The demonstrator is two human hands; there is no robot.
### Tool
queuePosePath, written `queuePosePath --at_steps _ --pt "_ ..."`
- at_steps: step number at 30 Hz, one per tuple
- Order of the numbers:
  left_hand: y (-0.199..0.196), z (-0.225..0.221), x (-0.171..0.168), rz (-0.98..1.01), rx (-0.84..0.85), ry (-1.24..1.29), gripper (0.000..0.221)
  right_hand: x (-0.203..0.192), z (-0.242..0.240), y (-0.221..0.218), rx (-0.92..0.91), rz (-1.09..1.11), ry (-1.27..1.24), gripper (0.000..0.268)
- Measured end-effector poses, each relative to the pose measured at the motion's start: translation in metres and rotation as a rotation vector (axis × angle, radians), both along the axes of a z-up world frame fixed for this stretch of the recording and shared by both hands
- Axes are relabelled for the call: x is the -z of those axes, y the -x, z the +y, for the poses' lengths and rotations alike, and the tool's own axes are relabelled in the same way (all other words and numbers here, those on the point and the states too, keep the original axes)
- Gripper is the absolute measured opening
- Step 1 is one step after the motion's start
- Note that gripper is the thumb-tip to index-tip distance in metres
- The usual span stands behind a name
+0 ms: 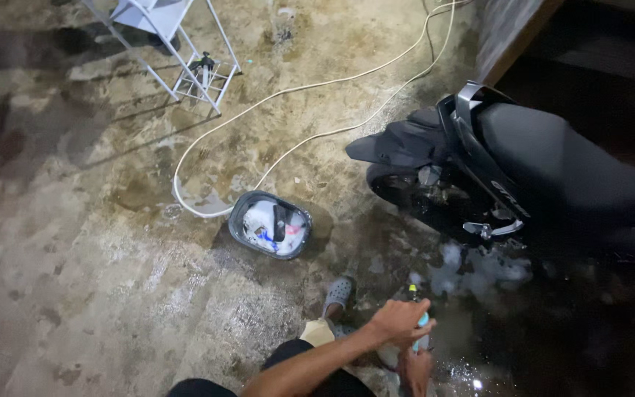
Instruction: The person sprays a motorcycle with a pressure sprayer, then scrubs the rear wheel and tire with a soapy sponge. The person repeatedly dips the sponge into a bucket of soapy water to maintain suds while cleaning the wheel.
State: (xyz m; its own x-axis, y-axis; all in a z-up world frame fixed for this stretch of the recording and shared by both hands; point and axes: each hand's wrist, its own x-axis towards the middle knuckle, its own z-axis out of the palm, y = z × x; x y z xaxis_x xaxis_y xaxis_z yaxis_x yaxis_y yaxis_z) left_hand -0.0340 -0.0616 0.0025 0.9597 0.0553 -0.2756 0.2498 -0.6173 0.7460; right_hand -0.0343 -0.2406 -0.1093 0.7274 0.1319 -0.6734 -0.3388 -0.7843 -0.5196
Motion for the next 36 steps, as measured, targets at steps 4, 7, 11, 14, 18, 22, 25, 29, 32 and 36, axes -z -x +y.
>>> queuePosePath --at_steps 4,7,11,14,18,22,25,29,32,36 --pt "0.006 0.026 0.016 0.070 -0.113 0.168 0.093 0.014 0.011 -0.026 -0.026 0.078 -0.116 0.059" --pt "0.017 0.014 0.051 0.046 -0.304 0.263 0.099 0.019 -0.019 -0.003 0.100 0.092 -0.156 0.057" --pt "0.012 -0.006 0.124 0.191 -0.341 0.438 0.102 0.033 -0.033 0.010 0.374 0.195 -0.346 0.057" --pt "0.019 -0.022 0.162 0.428 -0.420 0.723 0.093 0.034 -0.021 0.007 0.216 0.015 -0.273 0.065" --pt "0.019 -0.034 0.170 0.021 -0.279 1.008 0.079 0.006 -0.016 0.018 0.094 -0.182 -0.151 0.067" --pt "0.007 -0.030 0.147 0.276 -0.428 1.169 0.071 -0.019 -0.003 0.015 0.142 -0.165 -0.154 0.065" --pt "0.003 -0.027 0.135 0.312 -0.455 1.132 0.069 -0.034 0.001 0.016 0.148 -0.223 -0.235 0.062" --pt "-0.008 -0.032 0.142 0.189 -0.363 1.115 0.072 -0.036 -0.002 0.015 0.167 -0.213 -0.194 0.064" --pt "-0.012 -0.035 0.146 0.199 -0.327 1.116 0.071 -0.022 -0.005 0.017 0.214 -0.197 -0.142 0.063" --pt "-0.013 -0.040 0.130 0.169 -0.133 1.014 0.076 -0.005 -0.013 0.026 0.253 -0.346 -0.146 0.062"
